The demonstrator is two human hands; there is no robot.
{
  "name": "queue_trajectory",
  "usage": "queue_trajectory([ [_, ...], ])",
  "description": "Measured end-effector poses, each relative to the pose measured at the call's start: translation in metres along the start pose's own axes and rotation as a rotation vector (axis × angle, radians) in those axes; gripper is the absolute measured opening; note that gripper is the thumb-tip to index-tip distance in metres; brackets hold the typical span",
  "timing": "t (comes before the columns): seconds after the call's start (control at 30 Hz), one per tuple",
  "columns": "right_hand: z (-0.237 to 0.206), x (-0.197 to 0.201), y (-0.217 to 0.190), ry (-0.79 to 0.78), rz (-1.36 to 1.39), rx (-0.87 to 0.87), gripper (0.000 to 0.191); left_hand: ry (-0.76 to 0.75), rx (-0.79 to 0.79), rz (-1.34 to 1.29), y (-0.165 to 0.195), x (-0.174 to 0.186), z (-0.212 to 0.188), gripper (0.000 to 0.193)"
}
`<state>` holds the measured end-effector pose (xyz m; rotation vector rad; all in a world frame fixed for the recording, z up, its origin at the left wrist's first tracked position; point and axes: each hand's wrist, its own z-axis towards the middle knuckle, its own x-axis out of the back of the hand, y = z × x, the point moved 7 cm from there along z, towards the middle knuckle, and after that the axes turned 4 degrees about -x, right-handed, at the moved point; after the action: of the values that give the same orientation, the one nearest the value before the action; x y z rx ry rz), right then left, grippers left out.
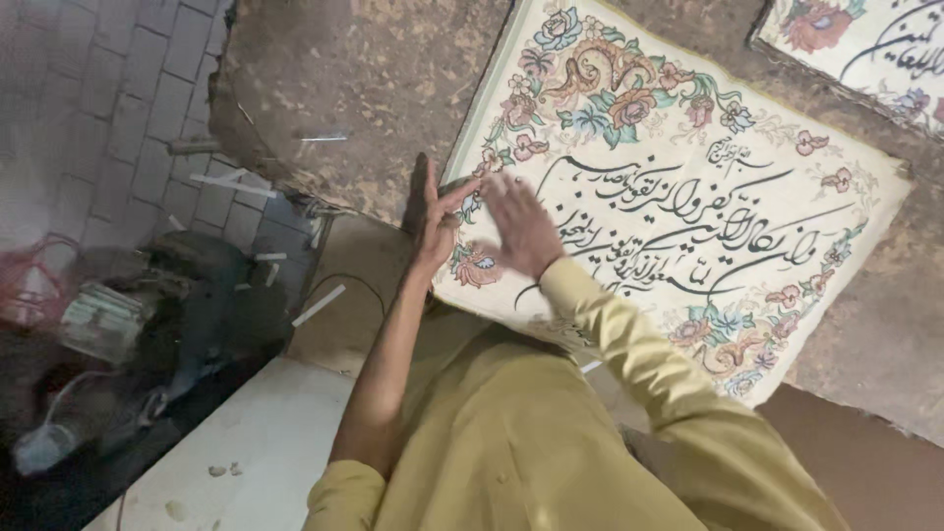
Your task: The person unfolds a large textile panel with Arabic calligraphy and floral motifs, then places it onto a brown backing board on a workbench. They repeatedly smooth and press the textile with both hands to align and flatten it against the board.
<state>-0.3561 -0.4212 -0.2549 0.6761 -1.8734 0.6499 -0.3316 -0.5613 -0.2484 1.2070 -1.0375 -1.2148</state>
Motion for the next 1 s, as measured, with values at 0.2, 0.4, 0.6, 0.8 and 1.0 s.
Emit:
queue_trajectory([
  [0.2,-0.097,-0.017,-0.119,0.055,0.250,0.388,0.083,-0.041,-0.064,-0.004,0.008,-0.002,0.006,0.081],
  [0.4,-0.123,0.033,-0.082,0.259,0.644,0.363,0.053,-0.036,0.093,0.266,0.031,-0.006,0.002,0.077],
  [0.6,-0.071,0.082,0.048,0.525,0.821,-0.119,0.036,0.158,-0.087,0.601,0.052,-0.003,-0.028,0.037],
  [0.8,0.044,0.132,0.149,0.465,0.379,-0.071,0.057,0.194,-0.309,0.578,0.047,-0.026,0.051,0.029],
  [1.0,0.089,0.131,0.146,0.346,0.160,-0.245,0.114,0.175,-0.357,0.736,0.057,-0.042,0.205,0.013],
])
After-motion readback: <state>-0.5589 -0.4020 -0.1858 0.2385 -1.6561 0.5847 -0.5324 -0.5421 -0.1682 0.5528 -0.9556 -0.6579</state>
